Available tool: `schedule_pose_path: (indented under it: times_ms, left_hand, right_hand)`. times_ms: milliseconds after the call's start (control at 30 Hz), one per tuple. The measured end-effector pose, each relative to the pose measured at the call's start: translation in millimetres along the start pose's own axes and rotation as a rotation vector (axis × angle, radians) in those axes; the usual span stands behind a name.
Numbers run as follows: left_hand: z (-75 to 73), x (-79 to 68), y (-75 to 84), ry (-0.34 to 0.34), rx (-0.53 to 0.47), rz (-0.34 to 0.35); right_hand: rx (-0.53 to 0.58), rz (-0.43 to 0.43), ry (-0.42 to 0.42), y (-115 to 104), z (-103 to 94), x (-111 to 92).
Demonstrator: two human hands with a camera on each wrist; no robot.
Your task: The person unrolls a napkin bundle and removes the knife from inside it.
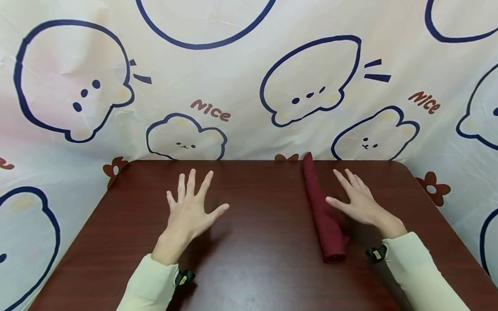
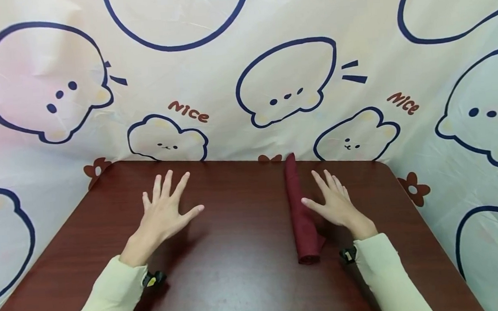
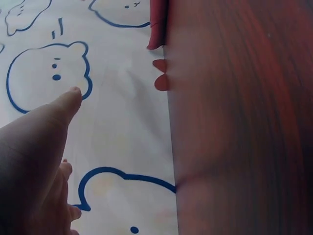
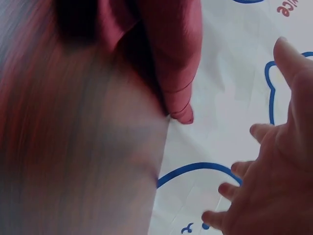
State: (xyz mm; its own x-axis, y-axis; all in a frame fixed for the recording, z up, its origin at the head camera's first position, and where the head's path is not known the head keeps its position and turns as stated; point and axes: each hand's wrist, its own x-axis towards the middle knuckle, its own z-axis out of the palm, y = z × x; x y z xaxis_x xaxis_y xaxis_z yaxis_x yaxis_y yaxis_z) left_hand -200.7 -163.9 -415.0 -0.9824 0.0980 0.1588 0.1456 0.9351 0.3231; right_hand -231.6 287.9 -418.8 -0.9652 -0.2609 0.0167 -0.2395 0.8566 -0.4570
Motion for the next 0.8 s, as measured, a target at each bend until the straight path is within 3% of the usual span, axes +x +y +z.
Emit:
schedule_pose_path:
  times_ms: [267, 800]
  left_hand:
    - [8.1, 5.3, 16.9, 0.005, -0.035, 0.083]
    - [30.0, 15.6, 49.1, -0.059, -0.047, 0.199]
  right_hand:
    - [0.136, -0.056, -0.074, 20.1, -7.7, -7.2]
    - [0.207, -0.166, -0.087, 42.1, -11.9, -21.9]
